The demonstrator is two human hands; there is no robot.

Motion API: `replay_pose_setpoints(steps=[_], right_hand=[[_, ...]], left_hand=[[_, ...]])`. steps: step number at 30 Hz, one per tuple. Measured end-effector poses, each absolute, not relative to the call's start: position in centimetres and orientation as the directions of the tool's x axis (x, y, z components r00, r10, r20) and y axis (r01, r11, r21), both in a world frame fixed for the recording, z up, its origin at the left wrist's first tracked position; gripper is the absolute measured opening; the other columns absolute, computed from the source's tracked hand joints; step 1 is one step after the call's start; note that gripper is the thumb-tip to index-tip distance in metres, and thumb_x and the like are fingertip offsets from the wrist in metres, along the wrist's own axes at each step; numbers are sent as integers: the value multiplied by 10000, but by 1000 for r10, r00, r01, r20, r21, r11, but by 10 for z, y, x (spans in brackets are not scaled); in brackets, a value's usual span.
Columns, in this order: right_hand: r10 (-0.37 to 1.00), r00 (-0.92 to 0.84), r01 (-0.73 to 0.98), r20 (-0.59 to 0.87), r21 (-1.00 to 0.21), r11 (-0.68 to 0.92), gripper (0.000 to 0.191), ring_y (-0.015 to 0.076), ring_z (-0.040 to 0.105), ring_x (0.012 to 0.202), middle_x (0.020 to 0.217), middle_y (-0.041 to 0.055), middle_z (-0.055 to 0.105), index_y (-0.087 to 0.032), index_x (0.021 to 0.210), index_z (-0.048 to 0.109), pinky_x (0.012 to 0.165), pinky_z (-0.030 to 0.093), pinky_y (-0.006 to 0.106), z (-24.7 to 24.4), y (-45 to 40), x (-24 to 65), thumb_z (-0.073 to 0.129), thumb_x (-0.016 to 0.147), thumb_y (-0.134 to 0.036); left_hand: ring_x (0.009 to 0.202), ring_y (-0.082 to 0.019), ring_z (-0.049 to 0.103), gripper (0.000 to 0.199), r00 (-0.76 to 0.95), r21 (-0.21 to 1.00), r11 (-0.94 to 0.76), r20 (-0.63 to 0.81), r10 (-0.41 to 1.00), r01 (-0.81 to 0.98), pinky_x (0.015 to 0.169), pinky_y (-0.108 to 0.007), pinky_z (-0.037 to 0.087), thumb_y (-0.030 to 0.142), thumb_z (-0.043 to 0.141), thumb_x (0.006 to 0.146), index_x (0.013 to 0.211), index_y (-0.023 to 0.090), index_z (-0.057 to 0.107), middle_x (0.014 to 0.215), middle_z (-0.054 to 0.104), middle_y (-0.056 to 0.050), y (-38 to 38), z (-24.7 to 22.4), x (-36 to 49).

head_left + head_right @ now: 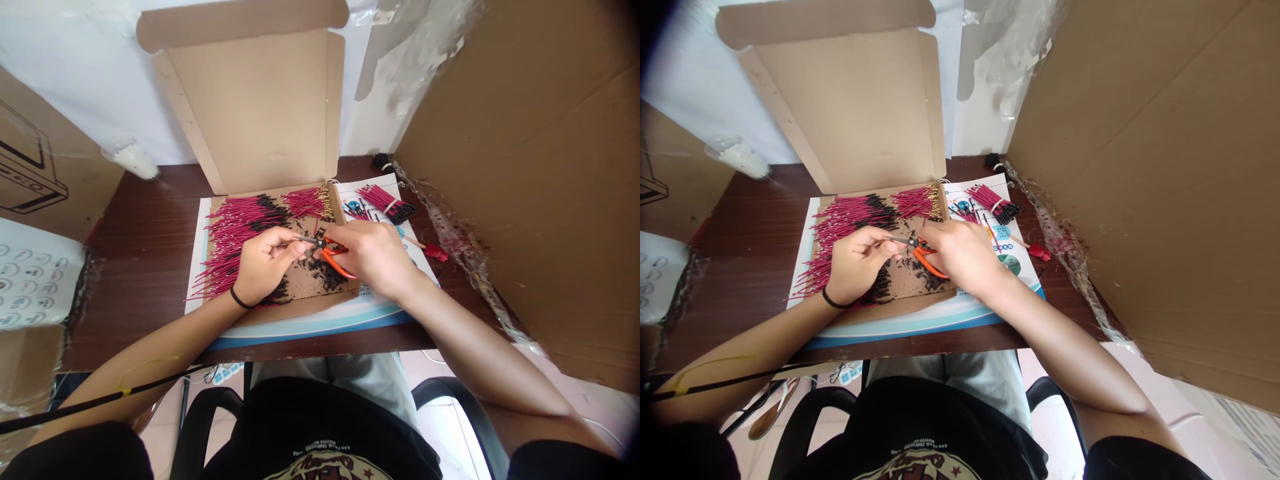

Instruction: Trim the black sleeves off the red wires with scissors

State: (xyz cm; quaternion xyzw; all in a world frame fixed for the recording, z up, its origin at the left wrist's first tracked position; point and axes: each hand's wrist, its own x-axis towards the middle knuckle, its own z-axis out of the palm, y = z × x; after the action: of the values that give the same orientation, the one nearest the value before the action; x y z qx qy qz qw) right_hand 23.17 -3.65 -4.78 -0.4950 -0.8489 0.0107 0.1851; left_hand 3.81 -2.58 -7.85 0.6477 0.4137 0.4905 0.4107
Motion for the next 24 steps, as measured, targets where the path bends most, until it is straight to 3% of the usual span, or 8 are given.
replay_pose_setpoints(steps=[8, 15, 24], right_hand=[[851, -363, 811, 380, -320, 489, 258, 168, 616, 708, 805, 45, 716, -213, 997, 714, 604, 347, 277, -45, -36, 232, 527, 866, -334], [850, -407, 813, 335, -292, 504, 261, 155, 574, 666, 730, 38, 676, -201, 881, 705, 591, 320, 270, -45, -37, 231, 544, 874, -406], [826, -439, 813, 355, -235, 533, 290, 174, 592, 693, 756, 51, 686, -201, 976, 700, 574, 307, 277, -46, -36, 234, 532, 886, -419]], left_hand=[[603, -119, 686, 232, 162, 955, -287, 273, 948, 74, 563, -214, 541, 379, 708, 783, 812, 157, 644, 771, 739, -56, -23, -84, 36], [593, -131, 695, 257, 164, 962, -263, 249, 955, 71, 562, -226, 556, 399, 702, 783, 817, 152, 642, 764, 751, -62, -23, -84, 36], [595, -133, 699, 235, 202, 955, -278, 254, 946, 104, 553, -223, 562, 383, 664, 823, 836, 149, 669, 771, 761, -73, -24, -81, 36]])
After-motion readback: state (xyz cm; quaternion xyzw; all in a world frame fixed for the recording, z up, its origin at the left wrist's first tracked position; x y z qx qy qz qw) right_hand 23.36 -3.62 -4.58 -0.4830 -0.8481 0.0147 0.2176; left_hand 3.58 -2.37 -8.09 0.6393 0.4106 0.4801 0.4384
